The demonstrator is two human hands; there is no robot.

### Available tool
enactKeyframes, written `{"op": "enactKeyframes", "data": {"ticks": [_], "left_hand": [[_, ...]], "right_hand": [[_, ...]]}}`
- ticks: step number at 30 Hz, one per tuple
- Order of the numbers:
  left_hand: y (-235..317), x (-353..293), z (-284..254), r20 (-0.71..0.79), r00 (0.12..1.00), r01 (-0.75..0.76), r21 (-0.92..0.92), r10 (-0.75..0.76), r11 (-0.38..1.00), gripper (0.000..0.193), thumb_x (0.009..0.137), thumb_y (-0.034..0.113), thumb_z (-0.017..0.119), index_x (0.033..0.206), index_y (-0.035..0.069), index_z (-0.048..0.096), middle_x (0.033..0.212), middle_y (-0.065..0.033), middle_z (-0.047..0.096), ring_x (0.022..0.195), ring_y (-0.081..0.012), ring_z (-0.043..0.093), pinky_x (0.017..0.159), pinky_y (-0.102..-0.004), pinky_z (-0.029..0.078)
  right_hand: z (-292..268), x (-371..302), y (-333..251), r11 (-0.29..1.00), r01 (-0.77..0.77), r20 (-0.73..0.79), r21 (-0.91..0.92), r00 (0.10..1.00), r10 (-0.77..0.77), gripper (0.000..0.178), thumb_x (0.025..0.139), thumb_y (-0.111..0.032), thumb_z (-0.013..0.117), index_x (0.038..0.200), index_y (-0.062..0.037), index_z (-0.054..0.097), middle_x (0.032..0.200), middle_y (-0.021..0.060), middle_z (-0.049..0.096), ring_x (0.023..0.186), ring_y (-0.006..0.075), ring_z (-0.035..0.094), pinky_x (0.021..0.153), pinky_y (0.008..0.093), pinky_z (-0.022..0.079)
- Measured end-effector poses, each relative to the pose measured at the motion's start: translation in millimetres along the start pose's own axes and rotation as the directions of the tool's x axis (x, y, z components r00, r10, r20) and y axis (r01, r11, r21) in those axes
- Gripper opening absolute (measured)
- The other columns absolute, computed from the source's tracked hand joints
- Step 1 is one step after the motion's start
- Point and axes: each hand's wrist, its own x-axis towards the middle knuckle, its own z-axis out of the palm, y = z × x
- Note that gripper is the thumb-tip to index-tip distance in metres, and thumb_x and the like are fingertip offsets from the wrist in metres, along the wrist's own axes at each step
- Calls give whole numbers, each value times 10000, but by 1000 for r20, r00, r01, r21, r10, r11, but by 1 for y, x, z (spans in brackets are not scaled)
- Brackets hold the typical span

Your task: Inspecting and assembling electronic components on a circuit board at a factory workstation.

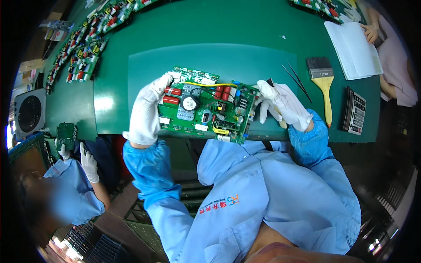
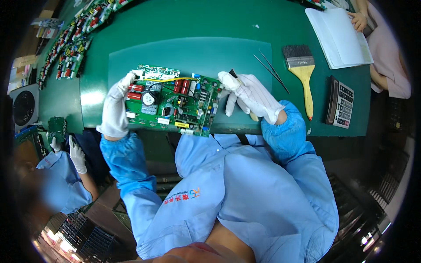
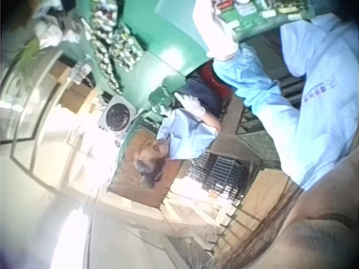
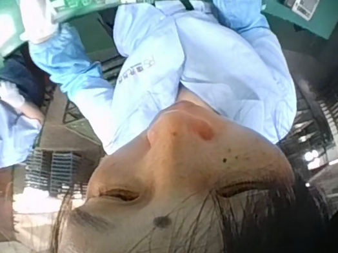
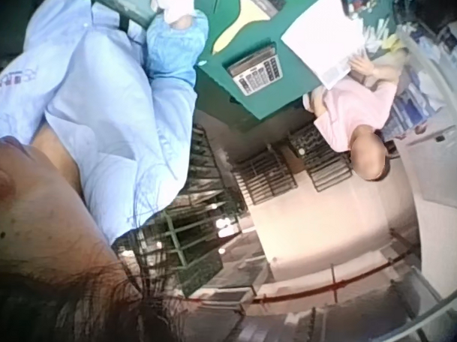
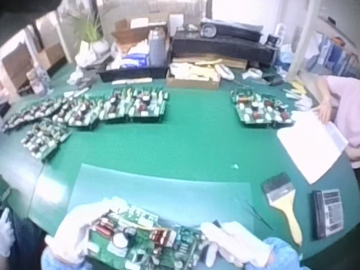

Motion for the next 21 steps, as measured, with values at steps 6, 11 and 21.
{"op": "enactKeyframes", "data": {"ticks": [6, 11, 21], "left_hand": [[16, -23, 28, 206, 970, -170, 213, 126, 962, 723, 970, 486, 386, 1362, -120, 345, 1384, -234, 428, 1265, -271, 451, 1067, -369, 341], [-15, -29, -11, 294, 940, -125, -180, 175, 976, 1189, 687, 775, 582, 1372, -145, 268, 1359, -265, 420, 1188, -312, 508, 1011, -413, 405], [-115, -28, 45, 43, 867, -452, -353, 497, 819, 575, 899, 477, 561, 1269, 47, 469, 1236, -126, 528, 1089, -271, 551, 933, -436, 462]], "right_hand": [[22, -14, 25, 935, -21, -126, 353, 990, 70, 570, 928, -577, 460, 970, -19, 571, 588, 18, 530, 386, 39, 357, 364, 201, 239], [27, -18, 50, 589, 47, -48, 807, 999, -15, 560, 930, -376, 550, 1350, -37, 402, 1108, 82, 596, 428, 26, 448, 351, 148, 320], [46, -19, 43, 439, -134, 42, 889, 976, 213, 404, 1004, -443, 367, 1066, -78, 529, 693, 19, 527, 393, 47, 316, 364, 204, 243]]}}
